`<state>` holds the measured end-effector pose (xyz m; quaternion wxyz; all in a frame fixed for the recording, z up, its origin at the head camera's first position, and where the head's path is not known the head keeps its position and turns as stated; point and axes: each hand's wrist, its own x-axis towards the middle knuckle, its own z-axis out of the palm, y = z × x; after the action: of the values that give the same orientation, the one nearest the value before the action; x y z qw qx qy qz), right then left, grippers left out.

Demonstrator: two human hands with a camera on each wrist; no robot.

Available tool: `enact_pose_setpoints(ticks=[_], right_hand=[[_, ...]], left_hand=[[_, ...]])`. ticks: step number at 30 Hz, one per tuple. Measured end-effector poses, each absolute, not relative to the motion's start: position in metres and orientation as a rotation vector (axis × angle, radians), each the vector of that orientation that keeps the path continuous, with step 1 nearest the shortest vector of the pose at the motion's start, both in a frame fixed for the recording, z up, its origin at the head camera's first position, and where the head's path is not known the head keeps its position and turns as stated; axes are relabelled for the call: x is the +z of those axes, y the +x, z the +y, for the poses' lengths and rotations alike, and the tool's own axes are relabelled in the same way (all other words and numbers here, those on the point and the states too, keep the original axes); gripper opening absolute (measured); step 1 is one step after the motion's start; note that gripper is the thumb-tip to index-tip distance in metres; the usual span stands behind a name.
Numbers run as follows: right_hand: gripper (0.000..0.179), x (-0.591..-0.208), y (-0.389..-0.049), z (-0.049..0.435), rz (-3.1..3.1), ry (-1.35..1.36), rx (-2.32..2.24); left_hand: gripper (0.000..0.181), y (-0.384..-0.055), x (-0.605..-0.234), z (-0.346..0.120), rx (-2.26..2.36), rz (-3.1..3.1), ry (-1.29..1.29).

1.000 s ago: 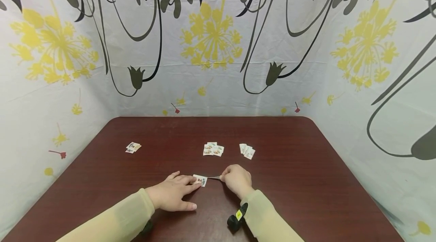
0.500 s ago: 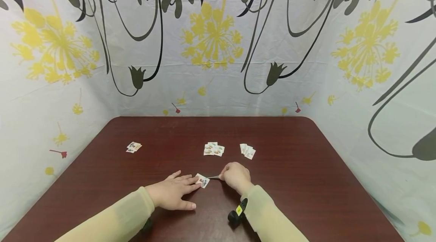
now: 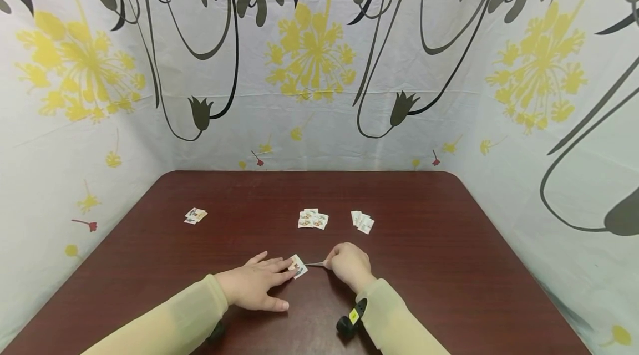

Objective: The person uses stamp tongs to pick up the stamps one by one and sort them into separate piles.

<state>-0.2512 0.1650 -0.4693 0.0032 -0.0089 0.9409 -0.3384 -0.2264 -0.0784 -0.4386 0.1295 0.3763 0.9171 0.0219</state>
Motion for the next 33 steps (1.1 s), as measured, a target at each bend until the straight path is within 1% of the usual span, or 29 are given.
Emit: enact_pose_setpoints(ticks=[8,18,33], right_hand=[[0.012,-0.4717,-0.2492,0.1656,2.954,-0.008,-1.069],[0.012,-0.471,-0.2483,0.1661,2.95,0.005,-1.061],[0.012,-0.4733,-0.2489,0.1658,2.964,-0.001,-1.066]], left_hand=[[0.084,-0.2254,-0.4376,-0.0769,0.082,2.638,1.153],[0.08,-0.2243,-0.439,-0.0759,0.046,2.673,1.12],[0.078,-0.2269,-0.4389,-0.076,0.057,2.668,1.144]])
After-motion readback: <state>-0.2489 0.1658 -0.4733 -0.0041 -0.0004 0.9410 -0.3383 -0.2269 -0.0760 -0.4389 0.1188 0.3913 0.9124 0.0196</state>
